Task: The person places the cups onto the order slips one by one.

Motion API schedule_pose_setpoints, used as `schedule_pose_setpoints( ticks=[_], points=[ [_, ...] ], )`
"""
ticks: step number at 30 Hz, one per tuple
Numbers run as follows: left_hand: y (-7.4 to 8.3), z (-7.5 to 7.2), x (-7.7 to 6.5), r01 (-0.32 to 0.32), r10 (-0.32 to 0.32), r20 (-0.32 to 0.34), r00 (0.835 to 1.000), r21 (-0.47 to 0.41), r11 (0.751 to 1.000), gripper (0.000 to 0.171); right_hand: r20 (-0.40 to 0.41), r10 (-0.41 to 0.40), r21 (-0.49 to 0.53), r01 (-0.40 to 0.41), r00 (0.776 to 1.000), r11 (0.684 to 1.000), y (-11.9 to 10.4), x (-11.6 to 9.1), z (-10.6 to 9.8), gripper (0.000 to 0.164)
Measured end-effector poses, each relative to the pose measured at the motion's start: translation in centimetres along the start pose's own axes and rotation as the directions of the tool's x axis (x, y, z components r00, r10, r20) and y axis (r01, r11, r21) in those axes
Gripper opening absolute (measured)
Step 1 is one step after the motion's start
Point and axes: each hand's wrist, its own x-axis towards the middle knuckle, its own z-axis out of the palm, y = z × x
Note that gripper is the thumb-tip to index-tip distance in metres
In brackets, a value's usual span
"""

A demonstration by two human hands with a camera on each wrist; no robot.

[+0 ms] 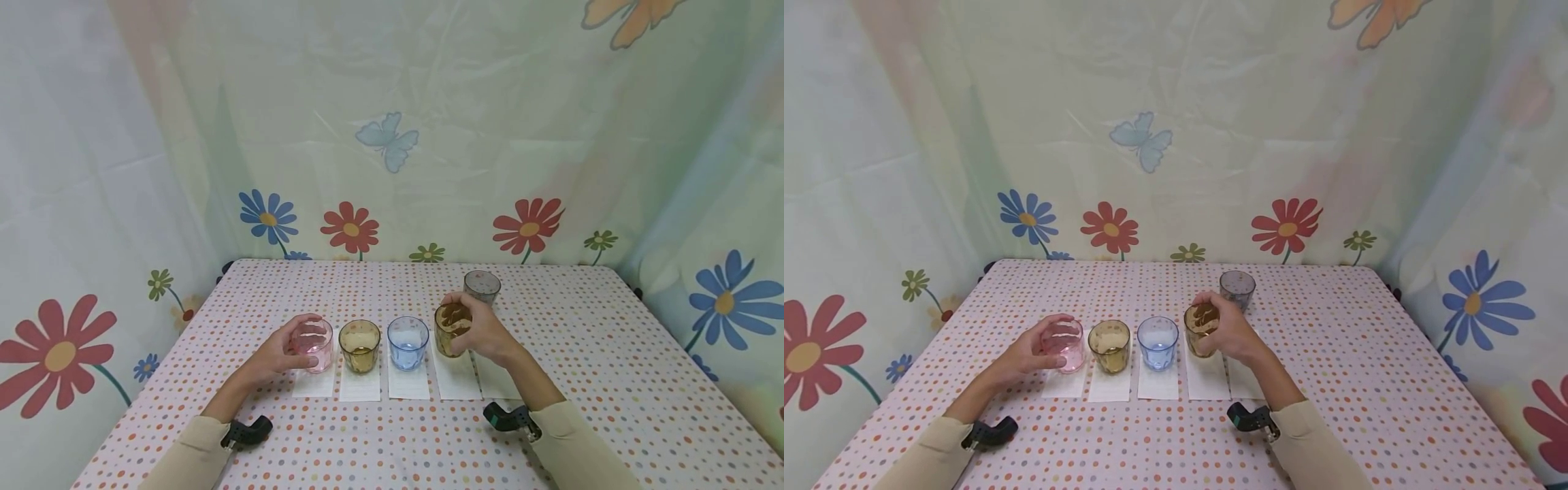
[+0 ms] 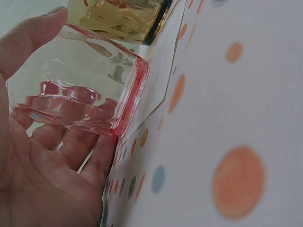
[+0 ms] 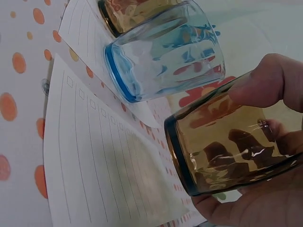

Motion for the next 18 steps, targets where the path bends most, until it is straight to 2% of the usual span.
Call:
schedule_pose_setpoints(
  ticks=[8,18],
  points=[
    [-0.16,0.01,-0.01,0.001,-0.001,-0.002,1.0,0.006,1.0,0.076,0.046,0.024,-0.016,-0.023,0.999,1.0,0.34,-0.14,-0.06,0.082],
    [-0.14,0.0,0.06,-0.011,0.011,0.0,1.0,0.019,1.0,0.074,0.17,0.026,-0.012,-0.024,0.985,1.0,1.04,-0.19,-0.43,0.081]
  ],
)
